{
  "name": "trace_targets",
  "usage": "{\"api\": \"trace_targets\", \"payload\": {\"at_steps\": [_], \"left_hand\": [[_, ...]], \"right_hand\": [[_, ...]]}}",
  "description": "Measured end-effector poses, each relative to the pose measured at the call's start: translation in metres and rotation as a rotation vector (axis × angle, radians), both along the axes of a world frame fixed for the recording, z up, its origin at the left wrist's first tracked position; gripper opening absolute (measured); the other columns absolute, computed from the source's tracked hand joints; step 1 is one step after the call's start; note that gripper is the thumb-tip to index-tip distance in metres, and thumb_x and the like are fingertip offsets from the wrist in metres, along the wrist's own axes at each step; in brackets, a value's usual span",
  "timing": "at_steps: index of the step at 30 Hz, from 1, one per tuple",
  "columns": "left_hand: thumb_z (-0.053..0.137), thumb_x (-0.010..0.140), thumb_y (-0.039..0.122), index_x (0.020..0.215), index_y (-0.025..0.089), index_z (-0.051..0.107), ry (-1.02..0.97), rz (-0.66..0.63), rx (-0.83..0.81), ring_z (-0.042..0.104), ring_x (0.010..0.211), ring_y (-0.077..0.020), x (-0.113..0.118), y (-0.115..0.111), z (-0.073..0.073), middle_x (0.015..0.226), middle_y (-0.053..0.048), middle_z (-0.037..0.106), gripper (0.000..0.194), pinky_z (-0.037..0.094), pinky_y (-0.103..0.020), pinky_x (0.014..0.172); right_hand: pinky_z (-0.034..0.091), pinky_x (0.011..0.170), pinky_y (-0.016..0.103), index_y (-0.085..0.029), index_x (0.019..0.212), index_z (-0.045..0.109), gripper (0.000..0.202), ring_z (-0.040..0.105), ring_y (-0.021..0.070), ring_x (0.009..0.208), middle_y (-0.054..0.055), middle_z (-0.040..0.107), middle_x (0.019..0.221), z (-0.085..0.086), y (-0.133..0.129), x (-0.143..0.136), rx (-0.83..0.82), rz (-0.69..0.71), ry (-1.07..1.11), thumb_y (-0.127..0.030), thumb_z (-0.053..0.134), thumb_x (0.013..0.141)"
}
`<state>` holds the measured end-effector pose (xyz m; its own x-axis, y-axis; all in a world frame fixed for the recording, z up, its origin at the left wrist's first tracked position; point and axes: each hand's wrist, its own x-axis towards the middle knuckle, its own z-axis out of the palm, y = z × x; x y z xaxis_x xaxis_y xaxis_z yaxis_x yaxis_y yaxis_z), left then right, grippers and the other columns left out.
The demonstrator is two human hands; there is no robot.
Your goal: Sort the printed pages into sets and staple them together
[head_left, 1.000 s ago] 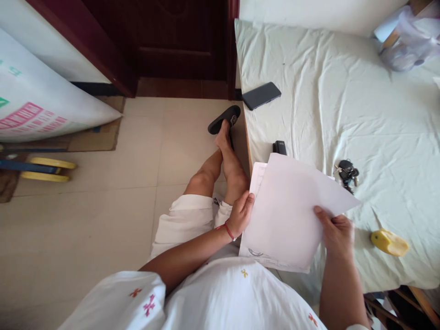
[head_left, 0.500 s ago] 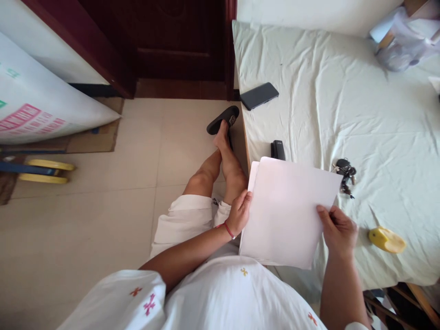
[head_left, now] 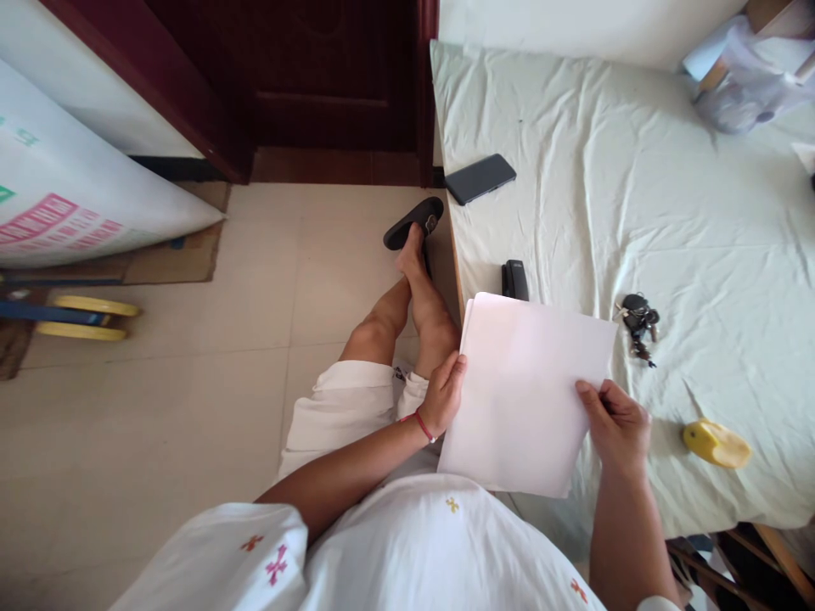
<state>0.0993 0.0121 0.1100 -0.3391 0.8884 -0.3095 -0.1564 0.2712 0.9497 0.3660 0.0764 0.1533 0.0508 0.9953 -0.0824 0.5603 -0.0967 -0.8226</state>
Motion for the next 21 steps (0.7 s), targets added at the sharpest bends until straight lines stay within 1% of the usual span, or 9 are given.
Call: {"api": "trace_targets", "payload": {"at_steps": [2, 7, 11, 14, 17, 19, 20, 21], "left_hand": [[0.047, 0.097, 0.077, 0.102, 0.017, 0.072, -0.011, -0.012, 0.013, 0.071, 0.109, -0.0292, -0.001, 0.0, 0.0, 0.11, -0.014, 0.078, 0.065, 0.054, -0.045, 0.106], [0.046, 0.097, 0.077, 0.103, 0.017, 0.073, -0.047, -0.047, 0.03, 0.071, 0.107, -0.0281, -0.002, 0.0, 0.0, 0.111, -0.013, 0.078, 0.067, 0.055, -0.044, 0.104], [0.047, 0.096, 0.078, 0.105, 0.017, 0.072, -0.048, -0.021, 0.012, 0.07, 0.11, -0.0285, -0.002, 0.0, 0.001, 0.113, -0.013, 0.078, 0.067, 0.054, -0.043, 0.106], [0.045, 0.099, 0.074, 0.102, 0.018, 0.07, -0.045, -0.03, 0.049, 0.069, 0.105, -0.0262, -0.001, 0.0, 0.001, 0.109, -0.011, 0.077, 0.062, 0.053, -0.041, 0.104], [0.043, 0.1, 0.075, 0.093, 0.02, 0.066, 0.035, -0.017, 0.075, 0.065, 0.088, -0.0223, 0.0, 0.001, -0.002, 0.09, -0.007, 0.072, 0.06, 0.054, -0.037, 0.09], [0.04, 0.1, 0.076, 0.084, 0.021, 0.06, 0.115, -0.013, 0.079, 0.057, 0.074, -0.019, 0.0, 0.001, -0.004, 0.075, -0.003, 0.062, 0.06, 0.05, -0.034, 0.076], [0.038, 0.1, 0.077, 0.081, 0.022, 0.055, 0.152, -0.018, 0.082, 0.052, 0.068, -0.0176, 0.0, 0.001, -0.004, 0.069, -0.001, 0.056, 0.06, 0.047, -0.033, 0.071], [0.036, 0.101, 0.076, 0.078, 0.023, 0.051, 0.183, -0.028, 0.088, 0.048, 0.064, -0.0164, 0.0, 0.001, -0.004, 0.066, 0.001, 0.051, 0.06, 0.043, -0.033, 0.066]], "right_hand": [[0.027, 0.051, 0.022, -0.018, 0.07, 0.062, 0.043, 0.035, 0.009, 0.06, -0.004, 0.043, 0.063, 0.0, 0.0, 0.002, -0.007, 0.006, 0.007, -0.052, 0.08, 0.087], [0.025, 0.048, 0.022, -0.018, 0.064, 0.055, 0.05, 0.033, 0.0086, 0.058, -0.004, 0.04, 0.061, 0.0, 0.002, 0.004, -0.001, 0.027, 0.045, -0.054, 0.082, 0.084], [0.027, 0.047, 0.023, -0.019, 0.067, 0.06, 0.046, 0.035, 0.0091, 0.057, -0.004, 0.045, 0.061, 0.001, 0.001, 0.0, 0.005, 0.027, 0.059, -0.056, 0.081, 0.084], [0.029, 0.047, 0.023, -0.019, 0.069, 0.063, 0.045, 0.038, 0.0098, 0.056, -0.003, 0.048, 0.061, -0.001, 0.0, -0.003, -0.005, 0.029, 0.069, -0.057, 0.079, 0.085], [0.03, 0.048, 0.024, -0.019, 0.071, 0.063, 0.045, 0.039, 0.0103, 0.056, -0.003, 0.05, 0.061, -0.003, -0.001, -0.004, -0.031, 0.029, 0.022, -0.059, 0.077, 0.088], [0.033, 0.05, 0.024, -0.019, 0.079, 0.068, 0.042, 0.043, 0.011, 0.056, -0.002, 0.054, 0.064, -0.003, 0.001, -0.004, -0.027, 0.027, -0.055, -0.058, 0.074, 0.09], [0.037, 0.052, 0.025, -0.019, 0.087, 0.07, 0.039, 0.046, 0.0116, 0.058, -0.001, 0.059, 0.069, -0.002, 0.002, -0.005, 0.015, 0.014, -0.113, -0.057, 0.073, 0.09], [0.041, 0.055, 0.026, -0.019, 0.095, 0.072, 0.037, 0.049, 0.0123, 0.06, 0.001, 0.063, 0.076, 0.001, 0.004, -0.006, 0.092, -0.007, -0.183, -0.056, 0.073, 0.091]]}}
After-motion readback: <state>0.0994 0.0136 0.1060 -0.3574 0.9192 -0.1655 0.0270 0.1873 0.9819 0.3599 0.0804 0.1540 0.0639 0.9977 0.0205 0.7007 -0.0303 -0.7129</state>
